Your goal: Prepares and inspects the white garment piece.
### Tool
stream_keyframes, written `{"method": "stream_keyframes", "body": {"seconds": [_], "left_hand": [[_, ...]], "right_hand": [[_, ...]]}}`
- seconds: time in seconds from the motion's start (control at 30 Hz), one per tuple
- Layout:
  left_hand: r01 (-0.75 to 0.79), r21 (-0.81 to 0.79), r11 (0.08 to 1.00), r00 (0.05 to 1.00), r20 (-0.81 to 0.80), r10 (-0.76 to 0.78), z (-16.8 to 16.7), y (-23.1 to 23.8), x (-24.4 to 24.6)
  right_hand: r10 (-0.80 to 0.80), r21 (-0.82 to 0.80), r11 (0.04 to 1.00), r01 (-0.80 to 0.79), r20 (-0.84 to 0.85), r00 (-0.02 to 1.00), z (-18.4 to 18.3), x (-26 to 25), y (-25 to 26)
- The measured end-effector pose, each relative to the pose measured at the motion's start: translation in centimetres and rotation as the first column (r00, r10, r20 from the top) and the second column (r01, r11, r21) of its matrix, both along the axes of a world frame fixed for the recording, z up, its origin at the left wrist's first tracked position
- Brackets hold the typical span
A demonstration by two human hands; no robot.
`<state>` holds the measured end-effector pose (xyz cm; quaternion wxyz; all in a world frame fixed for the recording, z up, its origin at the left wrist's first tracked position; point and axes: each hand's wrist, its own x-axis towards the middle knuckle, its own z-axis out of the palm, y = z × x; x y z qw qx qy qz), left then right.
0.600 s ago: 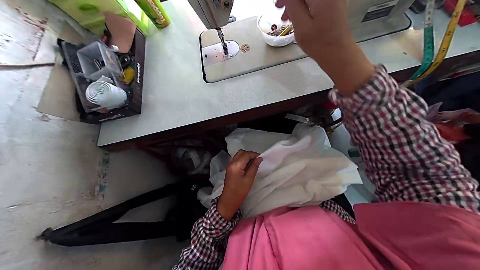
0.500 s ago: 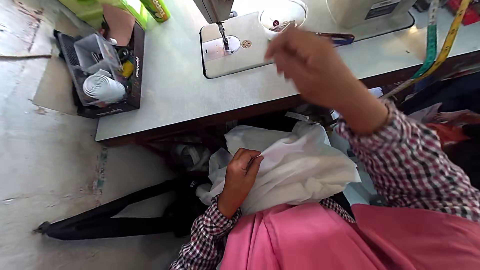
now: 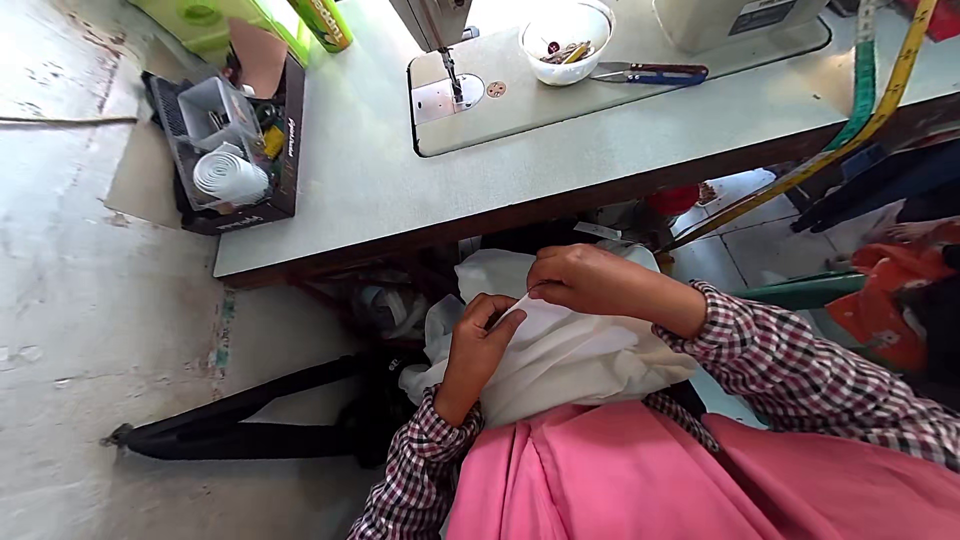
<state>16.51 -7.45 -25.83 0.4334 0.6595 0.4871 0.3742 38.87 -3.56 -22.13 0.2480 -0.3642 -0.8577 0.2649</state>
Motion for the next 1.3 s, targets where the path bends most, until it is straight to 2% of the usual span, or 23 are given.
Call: {"method": "stream_keyframes", "body": {"seconds": [0.1,0.17,0.27,0.37,0.47,0.9,1.3], "left_hand": [[-0.018,-0.039,0.999,0.999,0.041,0.020,-0.1,0.4,0.2],[-0.025,-0.059,0.998,0.998,0.051,0.028,-0.1,0.5,0.3],[-0.037,-0.074,0.997,0.997,0.070,0.042,0.0,0.5,0.4],[-0.042,-0.078,0.996,0.995,0.083,0.049,0.1,0.3,0.5],[-0.042,-0.066,0.997,0.994,0.094,0.048,0.2,0.3,0.4],[-0.033,-0.016,0.999,0.995,0.093,0.034,0.4,0.0,0.6],[-0.083,0.179,0.980,0.996,-0.010,0.086,0.2,-0.3,0.9]], "right_hand": [[-0.034,0.003,0.999,0.034,-0.005,0.999,-0.1,-0.1,-0.1],[-0.118,0.008,0.993,0.118,0.019,0.993,0.2,-0.4,-0.6],[-0.200,0.103,0.975,0.198,0.011,0.980,0.4,-1.0,-1.5],[-0.134,0.205,0.968,0.145,-0.066,0.989,-0.2,-0.9,-1.8],[-0.129,0.257,0.957,0.136,-0.045,0.991,-0.5,-0.9,-2.1],[-0.150,0.293,0.946,0.141,0.009,0.989,-0.7,-1.0,-2.4],[-0.199,0.410,0.901,0.140,0.104,0.974,-0.1,-3.0,-2.9]]}}
